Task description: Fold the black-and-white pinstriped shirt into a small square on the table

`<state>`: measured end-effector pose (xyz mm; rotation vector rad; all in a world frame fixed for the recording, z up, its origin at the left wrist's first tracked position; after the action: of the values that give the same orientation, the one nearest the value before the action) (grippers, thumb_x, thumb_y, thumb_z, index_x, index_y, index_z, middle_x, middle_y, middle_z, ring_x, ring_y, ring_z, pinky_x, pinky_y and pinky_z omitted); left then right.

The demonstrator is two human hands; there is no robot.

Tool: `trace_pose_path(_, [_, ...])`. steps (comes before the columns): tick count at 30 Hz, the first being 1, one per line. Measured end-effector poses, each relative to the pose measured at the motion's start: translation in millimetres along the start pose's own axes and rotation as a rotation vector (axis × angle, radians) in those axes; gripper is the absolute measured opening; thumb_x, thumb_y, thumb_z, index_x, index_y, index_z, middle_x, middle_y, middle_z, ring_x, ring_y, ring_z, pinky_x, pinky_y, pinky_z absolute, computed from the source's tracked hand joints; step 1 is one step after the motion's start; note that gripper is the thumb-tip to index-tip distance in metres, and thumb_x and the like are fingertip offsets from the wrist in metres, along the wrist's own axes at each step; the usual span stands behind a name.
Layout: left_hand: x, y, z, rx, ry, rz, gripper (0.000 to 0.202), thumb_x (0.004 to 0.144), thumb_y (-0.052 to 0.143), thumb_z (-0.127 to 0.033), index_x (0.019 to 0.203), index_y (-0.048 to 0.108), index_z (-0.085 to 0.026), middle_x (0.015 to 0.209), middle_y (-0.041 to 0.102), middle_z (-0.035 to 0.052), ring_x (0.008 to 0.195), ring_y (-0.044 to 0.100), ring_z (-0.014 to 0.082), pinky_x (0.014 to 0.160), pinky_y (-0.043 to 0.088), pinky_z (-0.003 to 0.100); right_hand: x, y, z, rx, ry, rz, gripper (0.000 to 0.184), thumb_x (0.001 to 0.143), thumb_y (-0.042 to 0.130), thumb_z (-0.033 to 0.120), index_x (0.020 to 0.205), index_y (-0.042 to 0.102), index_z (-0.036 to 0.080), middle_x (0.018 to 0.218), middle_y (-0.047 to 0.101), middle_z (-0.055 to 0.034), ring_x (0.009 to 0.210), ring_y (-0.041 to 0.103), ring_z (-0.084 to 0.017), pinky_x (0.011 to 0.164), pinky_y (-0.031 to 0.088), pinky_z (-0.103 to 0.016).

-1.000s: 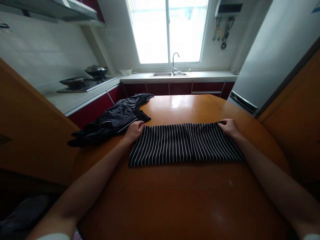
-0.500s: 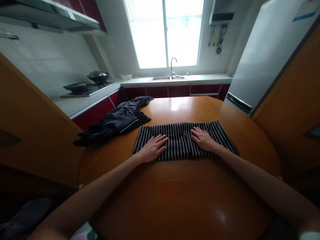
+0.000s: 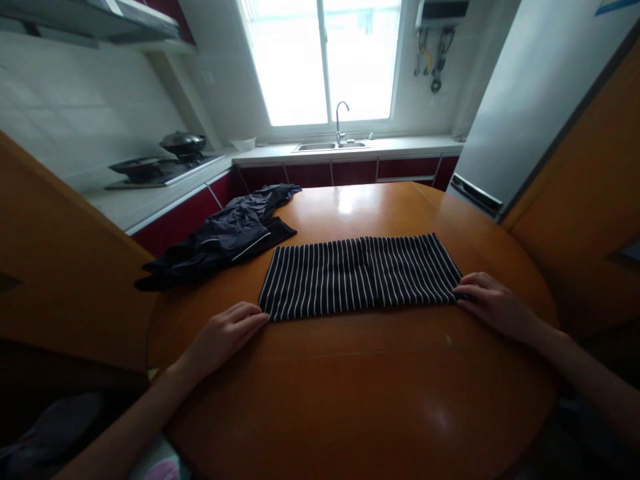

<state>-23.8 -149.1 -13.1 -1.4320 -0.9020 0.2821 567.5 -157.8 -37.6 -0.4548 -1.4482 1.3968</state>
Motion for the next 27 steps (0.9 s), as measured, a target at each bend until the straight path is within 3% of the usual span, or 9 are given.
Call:
trace_pose_path(4, [2.8, -3.1, 1.0, 0.045, 0.013, -0.063, 0.022, 0.103, 0.052, -0.028, 0.109, 0.072, -0.021, 0.102, 0.070, 0.0059, 0.090, 0.068, 0.0172, 0.083, 0.055, 0.027, 8.2, -1.8, 3.3, -0.084, -0.081, 0.032, 0.028, 0.102, 0.043, 0.026, 0.099, 0.071, 0.022, 0.101, 0.068, -0.0103, 0.093, 0.064, -0.026, 0.086, 0.052, -0.042])
trace_pose_path(12, [-3.0, -14.3, 2.2, 0.075, -0.084, -0.180, 0.018, 0.101, 0.054, -0.028, 0.106, 0.070, -0.021, 0.096, 0.067, 0.0051, 0.084, 0.066, 0.0170, 0.077, 0.053, 0.028, 3.0, -19.8, -5.0, -0.068, -0.036, -0.025, 0.022, 0.099, 0.048, 0.028, 0.094, 0.069, 0.022, 0.097, 0.067, -0.0104, 0.088, 0.062, -0.026, 0.081, 0.050, -0.040])
trace_pose_path(19, [-10.4, -13.4, 0.2, -0.003, -0.161, -0.131, 0.022, 0.099, 0.053, -0.033, 0.091, 0.070, -0.022, 0.090, 0.065, 0.0032, 0.076, 0.065, 0.0149, 0.072, 0.052, 0.025, -9.2, -19.8, -18.5, -0.084, 0.041, -0.021, 0.021, 0.096, 0.047, 0.027, 0.087, 0.066, 0.025, 0.096, 0.066, -0.0099, 0.088, 0.062, -0.027, 0.080, 0.050, -0.041])
trace_pose_path(24, [-22.3, -14.3, 11.3, -0.084, -0.320, -0.145, 0.019, 0.092, 0.059, -0.037, 0.085, 0.068, -0.023, 0.087, 0.068, 0.0023, 0.075, 0.067, 0.0161, 0.069, 0.053, 0.024, -26.3, -18.2, -32.9, -0.040, 0.082, 0.028, 0.019, 0.092, 0.051, 0.028, 0.087, 0.069, 0.024, 0.101, 0.068, -0.0106, 0.094, 0.064, -0.028, 0.085, 0.052, -0.043])
trace_pose_path(27, [-13.4, -12.8, 21.5, -0.167, -0.511, -0.137, 0.026, 0.087, 0.061, -0.046, 0.091, 0.071, -0.022, 0.091, 0.073, 0.0036, 0.082, 0.070, 0.0210, 0.075, 0.055, 0.028, -23.7, -26.0, -36.4, 0.101, 0.160, 0.067, 0.021, 0.091, 0.059, 0.038, 0.095, 0.074, 0.024, 0.110, 0.070, -0.0096, 0.104, 0.065, -0.029, 0.094, 0.051, -0.043])
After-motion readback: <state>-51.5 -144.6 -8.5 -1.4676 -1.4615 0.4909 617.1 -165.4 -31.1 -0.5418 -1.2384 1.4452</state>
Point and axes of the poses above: each hand's wrist, its own x-axis towards the middle knuckle, its own y-axis out of the palm, z = x × y, the point moved 4 cm from there along x, towards the middle knuckle
